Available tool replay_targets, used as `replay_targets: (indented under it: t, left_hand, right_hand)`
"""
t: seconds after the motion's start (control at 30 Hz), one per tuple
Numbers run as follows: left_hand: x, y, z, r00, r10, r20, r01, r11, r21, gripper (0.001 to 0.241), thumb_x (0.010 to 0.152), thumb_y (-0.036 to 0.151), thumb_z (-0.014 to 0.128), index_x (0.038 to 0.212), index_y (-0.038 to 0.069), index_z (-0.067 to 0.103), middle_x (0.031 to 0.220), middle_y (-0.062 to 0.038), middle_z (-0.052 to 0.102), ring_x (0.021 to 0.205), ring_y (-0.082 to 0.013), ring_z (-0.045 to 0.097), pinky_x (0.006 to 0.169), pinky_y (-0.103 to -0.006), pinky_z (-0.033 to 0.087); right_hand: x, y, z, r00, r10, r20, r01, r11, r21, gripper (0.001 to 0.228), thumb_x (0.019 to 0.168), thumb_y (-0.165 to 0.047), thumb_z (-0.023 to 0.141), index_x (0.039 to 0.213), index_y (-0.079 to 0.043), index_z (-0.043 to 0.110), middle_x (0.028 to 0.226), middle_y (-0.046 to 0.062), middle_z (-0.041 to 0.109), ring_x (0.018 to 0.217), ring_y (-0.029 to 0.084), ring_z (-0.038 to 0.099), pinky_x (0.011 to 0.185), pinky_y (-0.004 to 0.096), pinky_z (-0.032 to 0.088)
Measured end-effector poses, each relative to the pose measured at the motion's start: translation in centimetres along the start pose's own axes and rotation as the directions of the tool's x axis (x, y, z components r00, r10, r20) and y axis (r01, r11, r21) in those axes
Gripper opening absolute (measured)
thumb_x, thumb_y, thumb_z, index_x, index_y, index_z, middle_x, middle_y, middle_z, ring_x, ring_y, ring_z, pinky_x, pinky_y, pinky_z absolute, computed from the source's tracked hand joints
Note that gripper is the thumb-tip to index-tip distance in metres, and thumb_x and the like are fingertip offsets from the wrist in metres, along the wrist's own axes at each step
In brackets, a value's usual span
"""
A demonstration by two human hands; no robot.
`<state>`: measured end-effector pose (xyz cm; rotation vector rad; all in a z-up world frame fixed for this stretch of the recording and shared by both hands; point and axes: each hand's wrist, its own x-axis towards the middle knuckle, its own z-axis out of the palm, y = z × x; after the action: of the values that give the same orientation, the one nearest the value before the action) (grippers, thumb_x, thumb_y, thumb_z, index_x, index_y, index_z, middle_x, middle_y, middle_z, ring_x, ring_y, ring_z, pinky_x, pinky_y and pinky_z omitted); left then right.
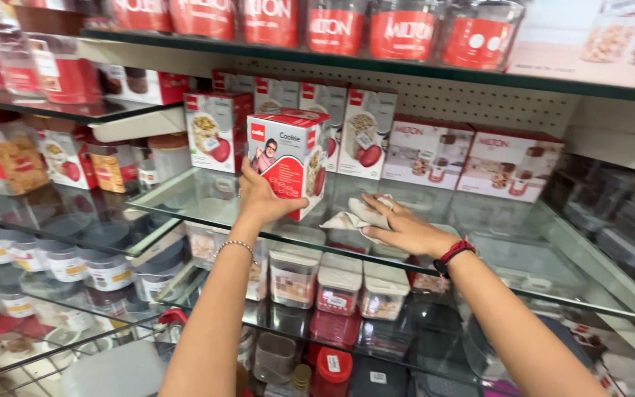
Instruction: Selecting, wiping, and placing various kitchen storage containers and boxes into a shopping cart.
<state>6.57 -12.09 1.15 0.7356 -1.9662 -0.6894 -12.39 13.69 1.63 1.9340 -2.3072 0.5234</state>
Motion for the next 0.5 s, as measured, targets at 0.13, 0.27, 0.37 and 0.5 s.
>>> replay_targets:
  t: [0.13, 0.27, 0.37, 0.5]
  left_hand:
    - [2.1, -3.0, -0.3, 0.996, 0.040, -0.074, -0.040, 0.999, 0.005, 0.161, 0.043, 0.050, 0.102, 0.153, -0.006, 0.000, 0.146, -0.035, 0.035, 0.138, -0.0461, 0.039, 0.115, -0.0455, 0.035]
    - [1.3, -3.1, 0.7, 0.991, 0.058, -0.122, -0.027, 0.969, 0.245, 0.137, 0.072, 0.070, 0.076, 0.161, 0.002, -0.003, 0.153, -0.037, 0.028, 0.138, -0.0498, 0.039, 0.117, -0.0489, 0.035]
    - [2.0, -3.8, 1.2, 0.977, 0.151, -0.151, -0.078, 0.912, 0.403, 0.107, 0.095, 0.068, 0.058, 0.161, 0.009, 0.000, 0.161, -0.038, 0.012, 0.139, -0.0557, 0.030, 0.114, -0.0542, 0.028]
    - [3.5, -6.2, 2.9, 0.974, 0.194, -0.117, -0.149, 0.937, 0.318, 0.085, 0.104, 0.050, 0.051, 0.161, 0.010, 0.003, 0.165, -0.032, 0.009, 0.143, -0.0545, 0.029, 0.117, -0.0535, 0.024]
  right_hand:
    - [4.0, -1.9, 1.7, 1.000, -0.011, 0.017, 0.010, 0.999, 0.048, 0.085, 0.096, -0.050, 0.056, 0.163, -0.021, 0.012, 0.164, 0.023, 0.025, 0.153, 0.043, 0.018, 0.121, 0.046, 0.021]
    - [10.0, -2.8, 4.9, 0.999, -0.047, -0.017, 0.047, 0.999, -0.006, 0.089, 0.094, -0.047, 0.053, 0.164, -0.025, 0.002, 0.165, 0.023, 0.024, 0.153, 0.043, 0.020, 0.123, 0.048, 0.022]
    - [13.3, -5.4, 5.4, 0.998, 0.066, 0.004, -0.066, 0.997, -0.046, 0.089, 0.094, -0.048, 0.051, 0.163, -0.030, -0.001, 0.166, 0.023, 0.019, 0.154, 0.043, 0.019, 0.122, 0.052, 0.021]
    - [15.5, -7.5, 5.4, 0.972, 0.226, 0.059, -0.218, 0.969, -0.114, 0.087, 0.093, -0.054, 0.048, 0.163, -0.038, -0.002, 0.168, 0.023, 0.015, 0.151, 0.045, 0.027, 0.122, 0.054, 0.023]
